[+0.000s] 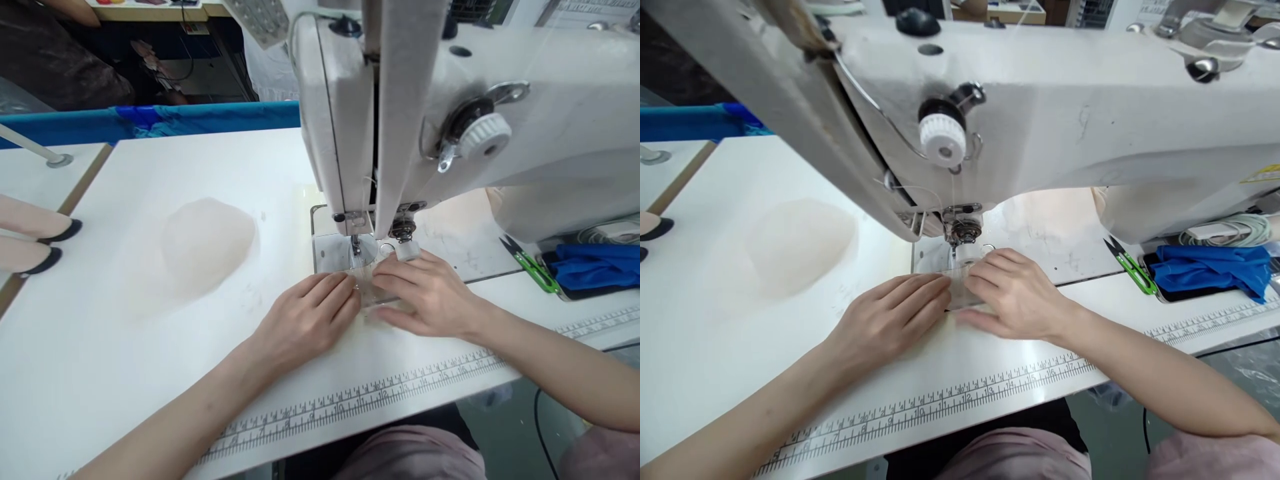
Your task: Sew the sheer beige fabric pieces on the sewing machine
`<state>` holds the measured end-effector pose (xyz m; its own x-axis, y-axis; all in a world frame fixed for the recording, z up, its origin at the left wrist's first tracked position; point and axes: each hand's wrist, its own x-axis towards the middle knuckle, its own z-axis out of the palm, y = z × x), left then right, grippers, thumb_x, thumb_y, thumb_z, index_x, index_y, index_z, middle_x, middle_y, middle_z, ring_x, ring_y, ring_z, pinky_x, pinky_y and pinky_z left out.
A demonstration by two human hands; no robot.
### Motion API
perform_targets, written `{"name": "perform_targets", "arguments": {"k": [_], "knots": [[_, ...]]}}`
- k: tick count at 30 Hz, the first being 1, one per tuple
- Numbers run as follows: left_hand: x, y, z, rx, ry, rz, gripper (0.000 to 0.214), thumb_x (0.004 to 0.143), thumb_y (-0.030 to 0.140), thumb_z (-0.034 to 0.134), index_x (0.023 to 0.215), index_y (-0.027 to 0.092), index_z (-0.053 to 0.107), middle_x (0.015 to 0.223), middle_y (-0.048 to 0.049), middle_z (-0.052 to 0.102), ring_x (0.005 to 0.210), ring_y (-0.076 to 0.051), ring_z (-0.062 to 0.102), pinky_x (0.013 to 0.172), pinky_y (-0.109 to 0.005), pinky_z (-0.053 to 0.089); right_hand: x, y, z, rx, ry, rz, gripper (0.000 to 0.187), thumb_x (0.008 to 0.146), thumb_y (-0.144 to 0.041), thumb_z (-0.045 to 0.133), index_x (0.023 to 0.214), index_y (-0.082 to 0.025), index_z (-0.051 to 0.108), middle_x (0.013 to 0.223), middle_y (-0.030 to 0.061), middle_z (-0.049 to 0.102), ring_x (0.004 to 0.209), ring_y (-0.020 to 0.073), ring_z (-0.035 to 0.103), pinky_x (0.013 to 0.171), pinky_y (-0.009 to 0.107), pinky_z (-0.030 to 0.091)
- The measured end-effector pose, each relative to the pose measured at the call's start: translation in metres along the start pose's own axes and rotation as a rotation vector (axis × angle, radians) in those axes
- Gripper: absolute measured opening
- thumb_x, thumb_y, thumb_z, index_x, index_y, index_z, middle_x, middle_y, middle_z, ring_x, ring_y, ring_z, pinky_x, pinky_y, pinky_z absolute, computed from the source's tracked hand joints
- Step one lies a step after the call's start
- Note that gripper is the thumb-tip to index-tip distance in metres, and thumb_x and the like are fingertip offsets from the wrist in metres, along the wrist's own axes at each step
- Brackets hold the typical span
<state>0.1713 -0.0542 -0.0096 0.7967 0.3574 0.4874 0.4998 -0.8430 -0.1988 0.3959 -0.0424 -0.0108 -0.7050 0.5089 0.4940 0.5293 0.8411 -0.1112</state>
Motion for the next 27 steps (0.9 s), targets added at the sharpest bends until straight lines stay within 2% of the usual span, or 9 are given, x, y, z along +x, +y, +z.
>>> {"name": "perform_targets", "arguments": {"k": [2,3,6,8,12,14,18,27], "knots": [[-0.0012,0.0002,0.0012,-0.051,-0.005,-0.079,0.012,0.088,0.008,0.052,0.093,0.007,0.063,0.095,-0.0111,0.073,0.089,-0.022,0.068,0.070,-0.032,0.057,-0.0005,0.0000,-0.0011,0.027,-0.027,0.015,0.050,0.086,-0.056,0.056,0.100,-0.010,0.066,0.101,0.0100,0.070,0.087,0.0205,0.062,0.076,0.034,0.049],[-0.0016,0.0005,0.0020,-0.084,-0.004,-0.122,0.011,0.089,0.009,0.053,0.094,0.007,0.063,0.095,-0.0108,0.073,0.089,-0.022,0.068,0.070,-0.031,0.057,-0.0006,-0.0001,-0.0009,0.001,-0.036,0.018,0.048,0.086,-0.053,0.057,0.103,-0.009,0.066,0.104,0.0104,0.070,0.088,0.0207,0.062,0.076,0.034,0.049],[-0.0015,0.0022,0.0039,-0.109,0.003,-0.162,0.015,0.088,0.018,0.059,0.098,0.007,0.063,0.101,-0.0120,0.072,0.091,-0.022,0.068,0.071,-0.032,0.058,-0.0003,-0.0005,0.0014,-0.135,-0.012,-0.008,0.016,0.090,-0.019,0.057,0.099,-0.013,0.068,0.105,0.0043,0.071,0.088,0.0163,0.063,0.080,0.030,0.048],[-0.0002,0.0038,0.0042,-0.061,-0.009,-0.130,0.027,0.088,0.024,0.060,0.107,0.005,0.062,0.111,-0.0151,0.070,0.093,-0.024,0.067,0.071,-0.035,0.058,-0.0002,-0.0008,0.0027,-0.183,0.014,-0.050,0.017,0.090,-0.009,0.054,0.094,-0.016,0.069,0.104,0.0000,0.072,0.092,0.0141,0.063,0.083,0.029,0.048],[0.0007,0.0059,0.0036,0.028,-0.042,-0.075,0.028,0.088,0.015,0.057,0.113,0.003,0.062,0.112,-0.0161,0.069,0.096,-0.026,0.067,0.071,-0.035,0.058,-0.0004,-0.0014,0.0020,-0.185,0.028,-0.121,0.015,0.091,-0.011,0.055,0.092,-0.017,0.069,0.097,-0.0017,0.074,0.098,0.0134,0.063,0.091,0.030,0.047],[-0.0008,0.0063,0.0033,0.036,-0.053,-0.044,0.026,0.088,0.011,0.056,0.111,0.001,0.063,0.110,-0.0172,0.070,0.104,-0.027,0.065,0.078,-0.036,0.057,-0.0007,-0.0016,0.0012,-0.171,0.036,-0.137,0.014,0.090,-0.010,0.056,0.091,-0.016,0.069,0.096,-0.0018,0.074,0.097,0.0129,0.064,0.093,0.030,0.047],[-0.0046,0.0075,0.0030,0.027,-0.060,-0.032,0.027,0.088,0.011,0.054,0.112,0.000,0.063,0.114,-0.0183,0.068,0.108,-0.027,0.064,0.089,-0.038,0.056,-0.0009,-0.0018,0.0012,-0.149,0.043,-0.135,0.016,0.091,-0.011,0.055,0.089,-0.018,0.069,0.096,-0.0023,0.075,0.095,0.0118,0.065,0.094,0.030,0.047],[-0.0038,0.0087,0.0031,0.027,-0.059,-0.042,0.028,0.089,0.013,0.054,0.113,0.001,0.063,0.114,-0.0170,0.068,0.108,-0.026,0.065,0.090,-0.037,0.057,0.0002,-0.0022,0.0032,-0.105,0.055,-0.114,0.017,0.091,-0.009,0.054,0.087,-0.017,0.069,0.096,-0.0014,0.075,0.094,0.0121,0.067,0.096,0.030,0.047]]}}
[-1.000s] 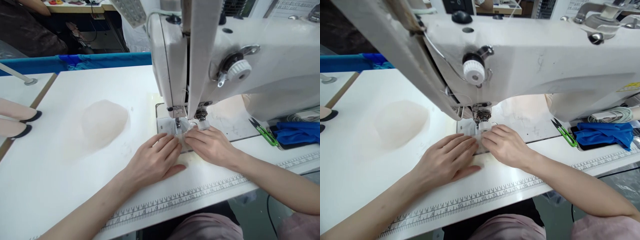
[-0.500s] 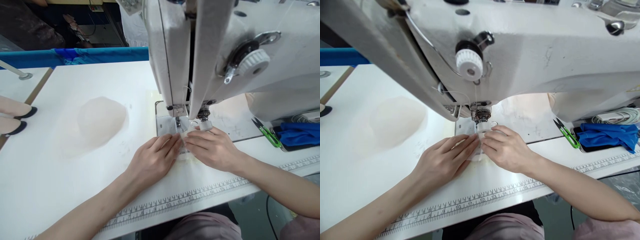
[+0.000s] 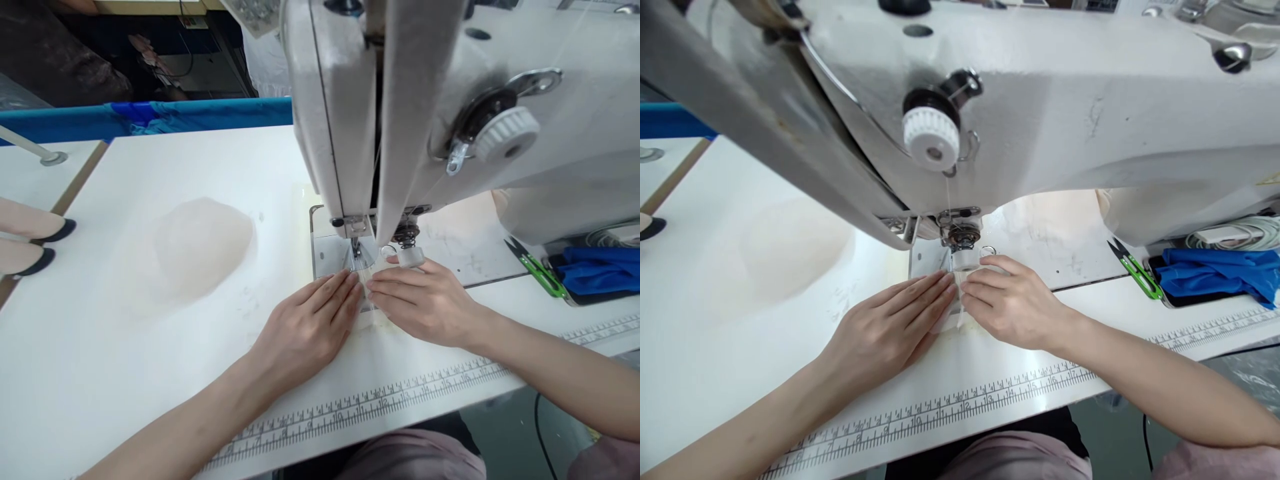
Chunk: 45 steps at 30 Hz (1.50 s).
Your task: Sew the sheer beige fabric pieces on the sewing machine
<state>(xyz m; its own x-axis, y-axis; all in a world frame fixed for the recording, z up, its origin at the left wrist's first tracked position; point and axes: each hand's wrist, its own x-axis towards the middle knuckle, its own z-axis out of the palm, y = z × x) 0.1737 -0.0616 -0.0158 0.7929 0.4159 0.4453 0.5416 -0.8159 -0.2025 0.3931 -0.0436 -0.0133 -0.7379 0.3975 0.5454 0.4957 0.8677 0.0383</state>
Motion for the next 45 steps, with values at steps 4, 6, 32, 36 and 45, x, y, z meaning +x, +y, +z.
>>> {"name": "perform_targets", "arguments": {"k": [4,6,32,36,45], "knots": [[0.001,-0.002,0.001,0.005,0.004,-0.009,0.028,0.090,0.015,0.054,0.112,0.002,0.064,0.114,-0.0166,0.068,0.108,-0.026,0.065,0.090,-0.037,0.058,-0.001,0.002,0.002,-0.013,0.005,0.002,0.015,0.091,-0.010,0.055,0.089,-0.017,0.069,0.098,-0.0018,0.075,0.095,0.0117,0.067,0.098,0.031,0.047],[0.001,-0.004,0.003,0.007,0.008,-0.013,0.028,0.090,0.015,0.054,0.112,0.002,0.064,0.114,-0.0164,0.068,0.107,-0.026,0.065,0.090,-0.037,0.058,-0.001,0.004,0.004,-0.023,0.014,0.002,0.014,0.091,-0.011,0.056,0.089,-0.017,0.069,0.098,-0.0013,0.075,0.095,0.0117,0.067,0.097,0.031,0.048],[0.006,0.002,0.000,0.025,0.036,-0.084,0.024,0.089,0.018,0.058,0.106,0.005,0.068,0.108,-0.0141,0.070,0.101,-0.026,0.068,0.087,-0.038,0.060,0.000,0.001,0.007,-0.088,-0.067,0.019,0.022,0.090,-0.010,0.052,0.103,-0.011,0.069,0.108,0.0056,0.072,0.097,0.0161,0.067,0.104,0.039,0.044],[0.006,0.005,-0.001,0.050,0.033,-0.092,0.022,0.089,0.017,0.058,0.105,0.005,0.068,0.108,-0.0135,0.070,0.101,-0.025,0.068,0.088,-0.037,0.060,-0.001,0.000,0.006,-0.095,-0.058,0.027,0.023,0.090,-0.010,0.049,0.101,-0.013,0.069,0.108,0.0060,0.072,0.096,0.0163,0.067,0.102,0.041,0.045],[0.005,-0.003,0.007,0.038,0.035,-0.138,0.028,0.090,0.023,0.058,0.109,0.004,0.066,0.110,-0.0153,0.070,0.104,-0.027,0.067,0.088,-0.039,0.059,0.004,0.002,0.013,-0.157,-0.058,0.096,0.022,0.094,-0.017,0.049,0.103,-0.012,0.068,0.100,0.0060,0.074,0.094,0.0188,0.068,0.106,0.044,0.043]]}}
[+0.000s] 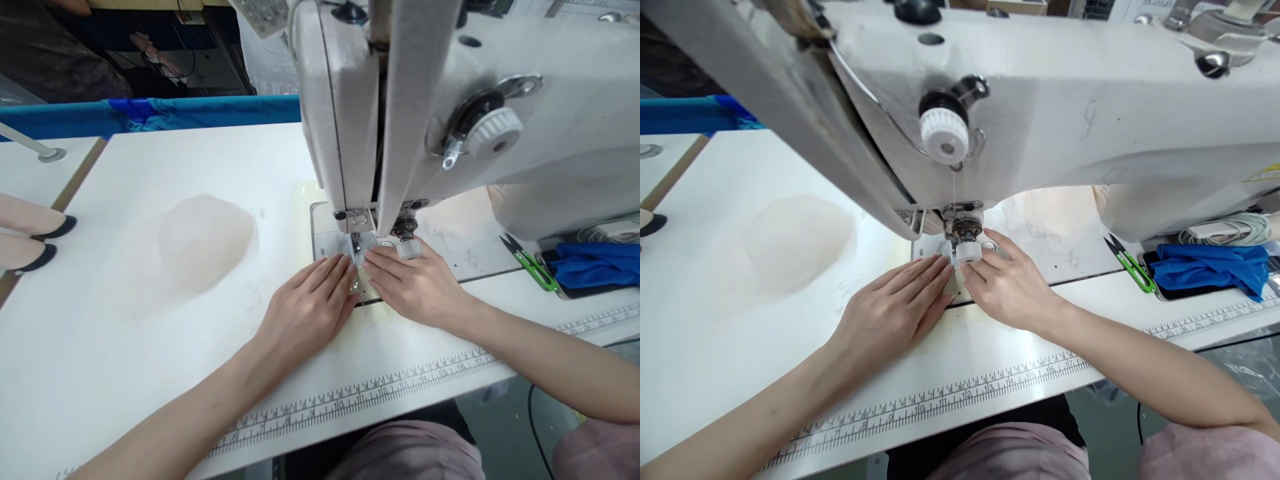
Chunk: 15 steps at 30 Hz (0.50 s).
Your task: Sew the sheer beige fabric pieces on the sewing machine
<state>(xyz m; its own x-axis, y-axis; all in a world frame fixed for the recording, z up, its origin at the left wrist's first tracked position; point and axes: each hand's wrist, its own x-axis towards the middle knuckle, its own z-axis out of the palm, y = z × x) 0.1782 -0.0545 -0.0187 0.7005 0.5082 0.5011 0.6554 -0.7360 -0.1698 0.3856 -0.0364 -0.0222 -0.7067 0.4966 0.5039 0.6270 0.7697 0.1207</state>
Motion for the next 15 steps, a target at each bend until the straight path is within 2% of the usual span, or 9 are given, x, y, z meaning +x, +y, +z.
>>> {"name": "perform_targets", "arguments": {"k": [7,11,15], "knots": [[0.001,-0.002,0.003,-0.022,0.004,-0.025,0.026,0.090,0.023,0.057,0.107,0.006,0.067,0.110,-0.0145,0.070,0.104,-0.026,0.067,0.089,-0.039,0.059,0.001,0.001,0.002,-0.026,-0.035,0.000,0.023,0.094,-0.016,0.048,0.104,-0.011,0.068,0.100,0.0072,0.074,0.096,0.0194,0.066,0.111,0.044,0.037],[0.002,-0.006,0.007,-0.009,0.014,-0.040,0.027,0.090,0.025,0.056,0.106,0.006,0.068,0.109,-0.0142,0.070,0.103,-0.026,0.068,0.089,-0.039,0.059,0.003,0.002,0.001,-0.058,-0.031,0.028,0.025,0.096,-0.018,0.046,0.103,-0.012,0.069,0.098,0.0064,0.074,0.092,0.0183,0.066,0.113,0.043,0.034],[0.003,-0.010,0.011,-0.054,0.001,-0.090,0.029,0.091,0.027,0.055,0.110,0.008,0.067,0.111,-0.0136,0.070,0.105,-0.026,0.066,0.091,-0.042,0.058,0.004,0.003,0.000,-0.072,-0.070,0.057,0.028,0.098,-0.023,0.044,0.103,-0.013,0.069,0.099,0.0064,0.074,0.097,0.0188,0.064,0.114,0.044,0.030]]}}
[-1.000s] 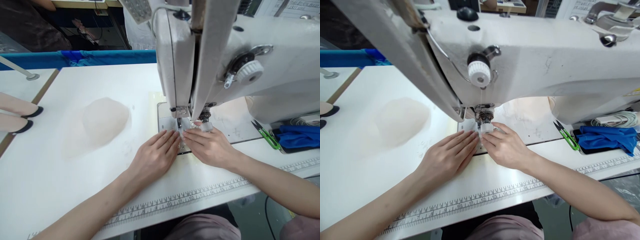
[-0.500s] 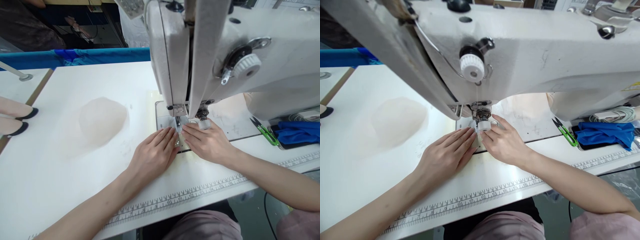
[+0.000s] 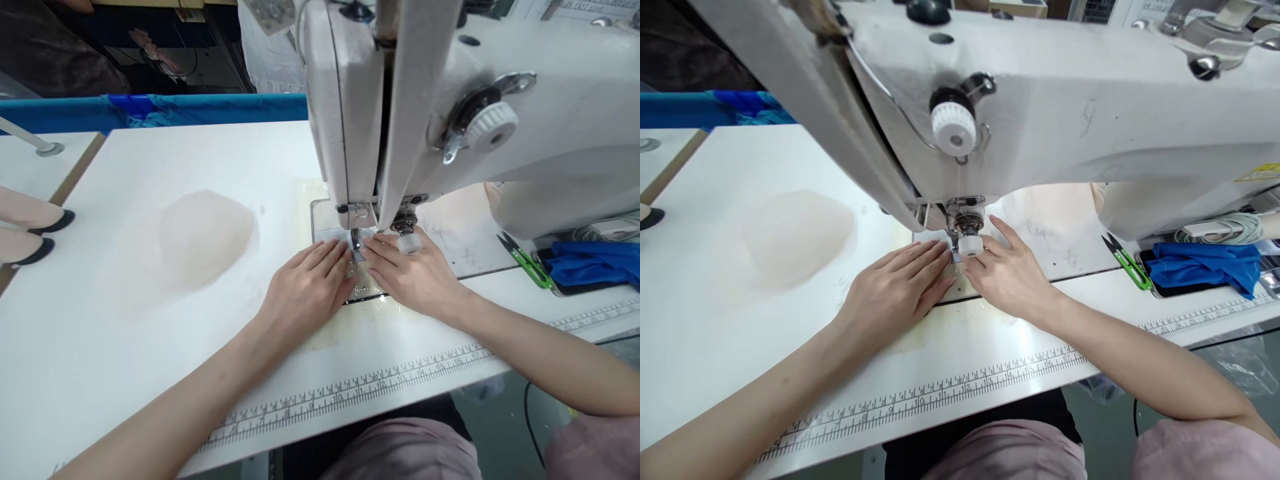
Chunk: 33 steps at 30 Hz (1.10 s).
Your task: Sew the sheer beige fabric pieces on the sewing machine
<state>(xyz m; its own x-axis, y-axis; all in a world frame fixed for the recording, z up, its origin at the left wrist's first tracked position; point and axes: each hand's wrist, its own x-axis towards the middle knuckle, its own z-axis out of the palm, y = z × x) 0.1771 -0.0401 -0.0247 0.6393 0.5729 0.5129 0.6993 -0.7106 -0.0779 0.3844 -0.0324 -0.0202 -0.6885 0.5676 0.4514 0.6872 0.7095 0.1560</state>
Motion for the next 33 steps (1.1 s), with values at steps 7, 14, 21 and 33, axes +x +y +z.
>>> {"name": "perform_targets", "arguments": {"k": [7,14,21,33], "knots": [[0.002,-0.005,0.005,-0.068,-0.023,-0.094,0.034,0.093,0.031,0.052,0.117,0.010,0.064,0.118,-0.0137,0.067,0.113,-0.028,0.062,0.095,-0.045,0.054,-0.001,0.003,-0.001,0.014,0.007,0.002,0.028,0.097,-0.028,0.046,0.110,-0.015,0.067,0.106,0.0063,0.072,0.106,0.0233,0.061,0.109,0.051,0.033],[0.003,-0.005,0.001,0.041,-0.036,-0.151,0.038,0.092,0.035,0.053,0.118,0.008,0.061,0.117,-0.0155,0.066,0.109,-0.030,0.062,0.087,-0.044,0.054,-0.002,0.002,-0.006,0.022,0.071,-0.029,0.024,0.094,-0.016,0.047,0.105,-0.013,0.068,0.102,0.0055,0.073,0.090,0.0196,0.065,0.099,0.041,0.042],[-0.004,0.025,-0.026,-0.112,-0.026,0.375,0.022,0.091,0.031,0.055,0.087,0.013,0.067,0.087,-0.0059,0.069,0.079,-0.018,0.063,0.069,-0.032,0.052,-0.002,-0.007,-0.009,0.399,-0.089,-0.118,0.033,0.095,-0.010,0.041,0.125,-0.010,0.055,0.128,0.0082,0.062,0.121,0.0193,0.055,0.099,0.036,0.047],[-0.001,0.008,-0.023,0.001,-0.304,-0.444,0.029,0.089,0.045,0.056,0.098,0.018,0.059,0.090,-0.0013,0.065,0.074,-0.018,0.062,0.045,-0.028,0.031,-0.004,0.011,-0.018,0.743,0.450,0.138,0.037,0.075,0.009,0.038,0.067,-0.018,0.062,0.065,-0.0018,0.065,0.065,0.0115,0.064,0.056,0.025,0.051]]}}
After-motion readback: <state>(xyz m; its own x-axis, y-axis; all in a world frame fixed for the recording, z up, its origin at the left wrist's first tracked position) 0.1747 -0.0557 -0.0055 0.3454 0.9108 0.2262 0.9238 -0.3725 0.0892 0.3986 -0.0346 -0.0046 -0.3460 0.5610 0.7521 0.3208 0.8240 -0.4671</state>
